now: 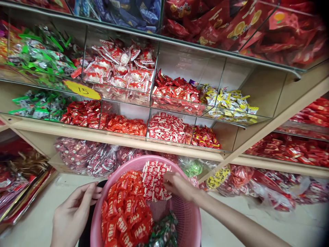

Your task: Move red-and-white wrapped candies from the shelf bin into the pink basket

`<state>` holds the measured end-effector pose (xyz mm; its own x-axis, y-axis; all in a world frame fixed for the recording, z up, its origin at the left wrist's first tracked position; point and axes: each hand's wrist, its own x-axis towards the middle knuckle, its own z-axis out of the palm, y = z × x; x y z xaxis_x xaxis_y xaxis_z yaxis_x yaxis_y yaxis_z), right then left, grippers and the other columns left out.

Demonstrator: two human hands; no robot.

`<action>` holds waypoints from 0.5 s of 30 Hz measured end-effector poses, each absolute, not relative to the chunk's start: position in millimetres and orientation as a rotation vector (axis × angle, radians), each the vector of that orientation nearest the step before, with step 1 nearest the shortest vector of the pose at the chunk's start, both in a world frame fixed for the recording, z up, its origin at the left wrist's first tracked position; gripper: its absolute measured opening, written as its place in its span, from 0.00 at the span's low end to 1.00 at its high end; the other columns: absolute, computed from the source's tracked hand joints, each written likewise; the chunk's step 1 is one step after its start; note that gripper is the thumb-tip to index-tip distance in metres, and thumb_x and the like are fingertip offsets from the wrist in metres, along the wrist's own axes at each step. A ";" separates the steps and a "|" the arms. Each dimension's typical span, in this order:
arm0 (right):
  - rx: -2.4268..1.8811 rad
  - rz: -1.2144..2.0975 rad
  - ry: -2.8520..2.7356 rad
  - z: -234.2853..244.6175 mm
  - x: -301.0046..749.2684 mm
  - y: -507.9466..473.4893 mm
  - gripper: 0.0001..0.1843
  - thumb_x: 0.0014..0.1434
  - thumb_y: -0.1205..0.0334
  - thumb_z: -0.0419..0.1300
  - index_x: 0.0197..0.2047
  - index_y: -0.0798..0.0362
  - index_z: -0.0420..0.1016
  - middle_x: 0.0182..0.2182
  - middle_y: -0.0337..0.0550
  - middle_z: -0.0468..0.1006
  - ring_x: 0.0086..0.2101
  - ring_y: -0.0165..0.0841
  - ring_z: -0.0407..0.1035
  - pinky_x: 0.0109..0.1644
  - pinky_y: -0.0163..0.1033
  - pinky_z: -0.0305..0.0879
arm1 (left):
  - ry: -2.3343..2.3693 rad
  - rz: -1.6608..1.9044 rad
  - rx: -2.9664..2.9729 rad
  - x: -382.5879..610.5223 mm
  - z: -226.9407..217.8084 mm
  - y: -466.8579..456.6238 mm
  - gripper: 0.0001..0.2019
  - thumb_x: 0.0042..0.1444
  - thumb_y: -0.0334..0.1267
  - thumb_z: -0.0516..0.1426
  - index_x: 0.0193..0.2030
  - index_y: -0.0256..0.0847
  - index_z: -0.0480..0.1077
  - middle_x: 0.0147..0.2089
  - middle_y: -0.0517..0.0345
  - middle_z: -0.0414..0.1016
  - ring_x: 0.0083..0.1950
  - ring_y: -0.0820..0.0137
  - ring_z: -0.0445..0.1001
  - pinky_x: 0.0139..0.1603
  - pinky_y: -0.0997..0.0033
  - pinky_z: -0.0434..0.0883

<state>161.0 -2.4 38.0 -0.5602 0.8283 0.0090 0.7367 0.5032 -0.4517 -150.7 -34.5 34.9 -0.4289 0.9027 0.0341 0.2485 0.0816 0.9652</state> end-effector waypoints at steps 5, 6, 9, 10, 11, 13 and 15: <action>-1.380 0.226 -2.814 12.0 154.8 -17.4 0.07 0.57 0.74 0.50 0.32 0.54 0.65 0.34 0.39 0.70 0.28 0.27 0.64 0.30 0.31 0.58 | 1.763 1.352 1.115 -152.7 35.6 -37.2 0.18 0.43 0.52 0.58 0.34 0.41 0.73 0.29 0.59 0.77 0.31 0.67 0.76 0.36 0.68 0.75; -1.373 0.139 -2.861 9.5 154.0 -17.7 0.07 0.58 0.74 0.50 0.33 0.53 0.65 0.34 0.39 0.70 0.28 0.27 0.64 0.29 0.32 0.59 | 1.767 1.350 1.110 -152.6 35.8 -37.3 0.18 0.42 0.52 0.58 0.34 0.41 0.73 0.29 0.59 0.77 0.31 0.67 0.76 0.36 0.68 0.75; -1.323 -0.041 -2.951 3.4 151.9 -15.9 0.08 0.58 0.74 0.50 0.36 0.53 0.66 0.36 0.40 0.70 0.30 0.29 0.66 0.30 0.33 0.60 | 1.778 1.351 1.098 -152.8 35.4 -37.4 0.18 0.41 0.54 0.58 0.32 0.42 0.73 0.29 0.60 0.77 0.30 0.67 0.75 0.35 0.69 0.76; -1.304 -0.074 -2.968 1.9 151.4 -14.8 0.08 0.58 0.74 0.50 0.37 0.54 0.66 0.37 0.40 0.70 0.31 0.29 0.66 0.30 0.33 0.61 | 1.781 1.352 1.098 -153.3 34.7 -37.5 0.18 0.42 0.54 0.58 0.32 0.43 0.73 0.29 0.60 0.77 0.31 0.67 0.75 0.36 0.69 0.76; -1.290 -0.093 -2.980 0.6 151.0 -13.7 0.08 0.58 0.74 0.50 0.37 0.54 0.66 0.37 0.41 0.70 0.32 0.30 0.66 0.30 0.33 0.61 | 1.784 1.352 1.098 -154.0 33.8 -37.7 0.17 0.42 0.54 0.58 0.33 0.43 0.73 0.29 0.60 0.77 0.31 0.67 0.76 0.36 0.69 0.76; -1.275 -0.105 -2.989 -1.4 150.4 -11.8 0.08 0.58 0.74 0.50 0.38 0.54 0.66 0.38 0.41 0.70 0.34 0.30 0.66 0.31 0.33 0.62 | 1.794 1.346 1.104 -155.9 31.8 -38.3 0.17 0.43 0.54 0.57 0.33 0.44 0.73 0.30 0.60 0.77 0.32 0.67 0.76 0.36 0.70 0.75; -1.270 -0.092 -2.987 -2.8 149.8 -10.5 0.08 0.58 0.74 0.51 0.39 0.54 0.67 0.38 0.42 0.70 0.36 0.31 0.66 0.33 0.33 0.62 | 1.802 1.331 1.119 -157.5 30.4 -38.9 0.17 0.43 0.54 0.57 0.34 0.44 0.73 0.30 0.60 0.78 0.32 0.67 0.76 0.37 0.70 0.75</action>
<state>149.8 -10.5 -2.8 -0.6892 0.7207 -0.0749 0.7147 0.6932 0.0931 -157.5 -38.9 30.4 -0.4435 0.8963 -0.0001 0.2635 0.1305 0.9558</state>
